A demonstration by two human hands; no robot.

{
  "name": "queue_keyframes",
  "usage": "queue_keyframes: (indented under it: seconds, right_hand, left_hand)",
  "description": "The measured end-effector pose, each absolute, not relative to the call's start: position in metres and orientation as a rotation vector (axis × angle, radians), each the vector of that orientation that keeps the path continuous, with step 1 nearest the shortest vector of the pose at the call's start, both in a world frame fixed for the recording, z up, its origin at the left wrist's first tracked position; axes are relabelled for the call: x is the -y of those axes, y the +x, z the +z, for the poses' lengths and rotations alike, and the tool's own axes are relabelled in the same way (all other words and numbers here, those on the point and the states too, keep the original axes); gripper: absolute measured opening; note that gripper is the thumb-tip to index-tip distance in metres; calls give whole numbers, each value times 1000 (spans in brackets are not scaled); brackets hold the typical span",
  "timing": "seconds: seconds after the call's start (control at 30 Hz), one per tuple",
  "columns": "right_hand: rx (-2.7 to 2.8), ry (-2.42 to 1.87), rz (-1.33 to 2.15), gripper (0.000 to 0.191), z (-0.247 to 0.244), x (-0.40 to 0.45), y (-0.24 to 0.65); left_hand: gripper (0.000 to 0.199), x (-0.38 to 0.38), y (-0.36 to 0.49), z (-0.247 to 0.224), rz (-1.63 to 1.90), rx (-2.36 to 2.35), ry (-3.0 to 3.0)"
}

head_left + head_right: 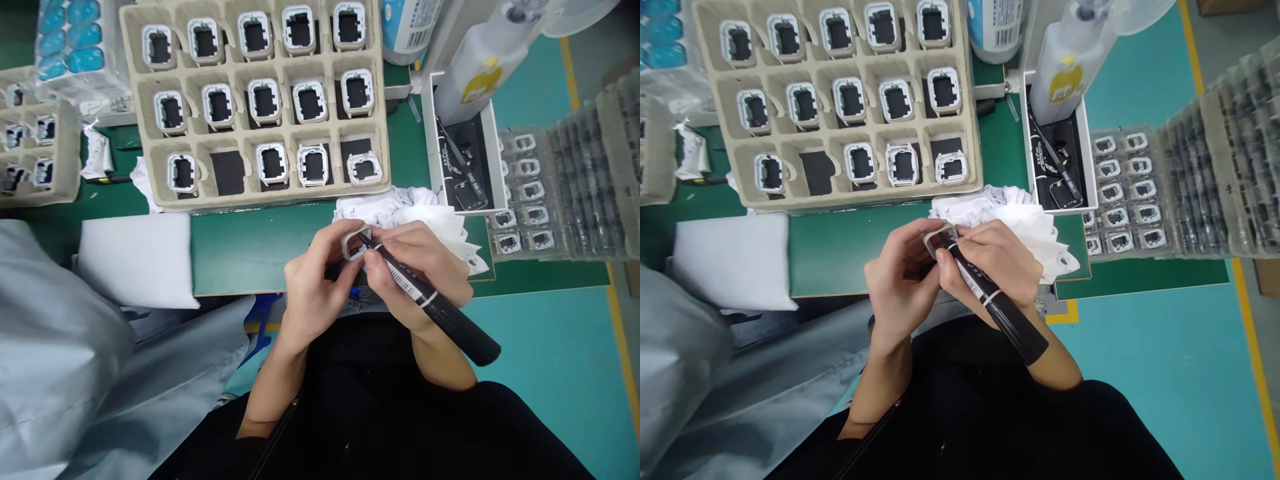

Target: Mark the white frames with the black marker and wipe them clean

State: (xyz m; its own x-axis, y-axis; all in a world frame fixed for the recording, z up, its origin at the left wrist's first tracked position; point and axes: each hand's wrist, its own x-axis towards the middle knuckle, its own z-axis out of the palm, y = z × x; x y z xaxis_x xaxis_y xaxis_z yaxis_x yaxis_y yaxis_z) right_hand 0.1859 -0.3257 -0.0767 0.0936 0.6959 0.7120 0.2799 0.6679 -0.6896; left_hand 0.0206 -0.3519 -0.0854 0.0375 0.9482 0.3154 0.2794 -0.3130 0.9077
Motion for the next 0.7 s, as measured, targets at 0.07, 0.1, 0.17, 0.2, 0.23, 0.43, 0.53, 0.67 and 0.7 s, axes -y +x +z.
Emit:
queue_keyframes:
  seconds: [0.07, 0.1, 0.17, 0.2, 0.23, 0.43, 0.53, 0.67, 0.7]
  right_hand:
    - [1504, -865, 344, 17, -76, 326, 185]
    - [1505, -870, 342, 15, -75, 326, 185]
    - [1498, -876, 358, 15, -75, 326, 185]
    - [1494, -874, 370, 16, -74, 326, 185]
    - [1491, -875, 381, 16, -74, 326, 185]
    - [1517, -895, 367, 15, -74, 328, 185]
    - [1521, -891, 360, 14, -74, 328, 185]
    - [1530, -893, 324, 12, -73, 326, 185]
    - [1535, -889, 306, 13, -73, 326, 185]
  left_hand:
    - [38, 352, 20, -86, 1294, -1255, 1667]
    - [38, 352, 20, -86, 1289, -1257, 1671]
    - [38, 352, 20, -86, 1286, -1263, 1681]
    - [38, 352, 20, -86, 1286, -1265, 1686]
    - [38, 352, 19, -86, 1288, -1265, 1691]
    - [37, 351, 18, -85, 1276, -1274, 1716]
    - [36, 350, 17, -85, 1268, -1283, 1719]
    - [40, 350, 18, -85, 1273, -1286, 1746]
    - [40, 351, 18, -85, 1273, -1290, 1754]
